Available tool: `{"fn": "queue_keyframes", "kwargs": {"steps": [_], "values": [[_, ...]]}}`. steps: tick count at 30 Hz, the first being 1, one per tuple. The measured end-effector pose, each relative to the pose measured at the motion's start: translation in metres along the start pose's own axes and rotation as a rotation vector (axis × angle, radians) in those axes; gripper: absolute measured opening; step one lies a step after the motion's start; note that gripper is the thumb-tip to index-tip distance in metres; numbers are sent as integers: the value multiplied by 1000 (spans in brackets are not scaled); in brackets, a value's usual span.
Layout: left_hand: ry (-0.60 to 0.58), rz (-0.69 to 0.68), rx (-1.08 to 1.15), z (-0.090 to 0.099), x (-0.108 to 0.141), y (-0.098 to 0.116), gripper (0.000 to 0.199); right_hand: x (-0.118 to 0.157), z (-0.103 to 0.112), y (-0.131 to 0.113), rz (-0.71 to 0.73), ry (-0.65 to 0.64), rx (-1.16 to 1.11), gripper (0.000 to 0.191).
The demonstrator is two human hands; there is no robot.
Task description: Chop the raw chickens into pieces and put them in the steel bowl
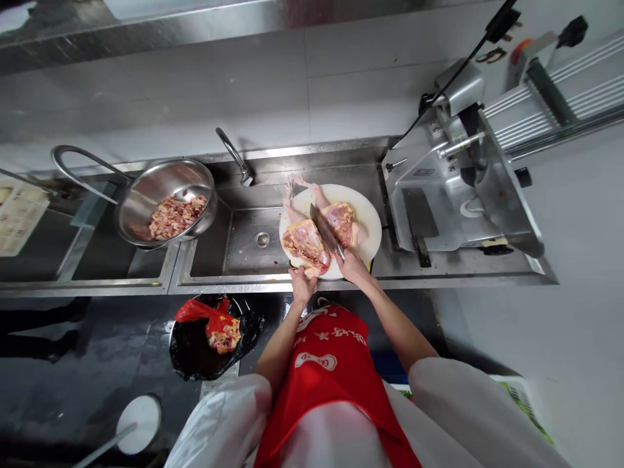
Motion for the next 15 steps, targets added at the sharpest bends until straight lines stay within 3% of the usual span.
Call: {"fn": "queue_keyframes", "kwargs": {"steps": [3,5,11,13,15], "values": [[0,-15,2,1,1,-2,35,25,-4,15,-63,-35,16,45],[0,-5,-7,1,2,-2,35,36,5,11,-72,-21,18,47],[-7,16,-24,4,3,2,36,50,57,-33,-6,258,-15,61],[-19,29,-10,4,4,2,37,51,53,-39,-8,329,-24,62],[-35,58,16,3,5,2,37,49,33,-35,-50,292,-14,60]]}}
Point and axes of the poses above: each hand's wrist, its own x-axis away from the middle knuckle, its own z-axis out of the back of the hand, y = z × x, the point moved 4 cm from there along -x, towards the middle knuckle, and after that the axes turned 6 degrees about -y, right-handed, at the moved point
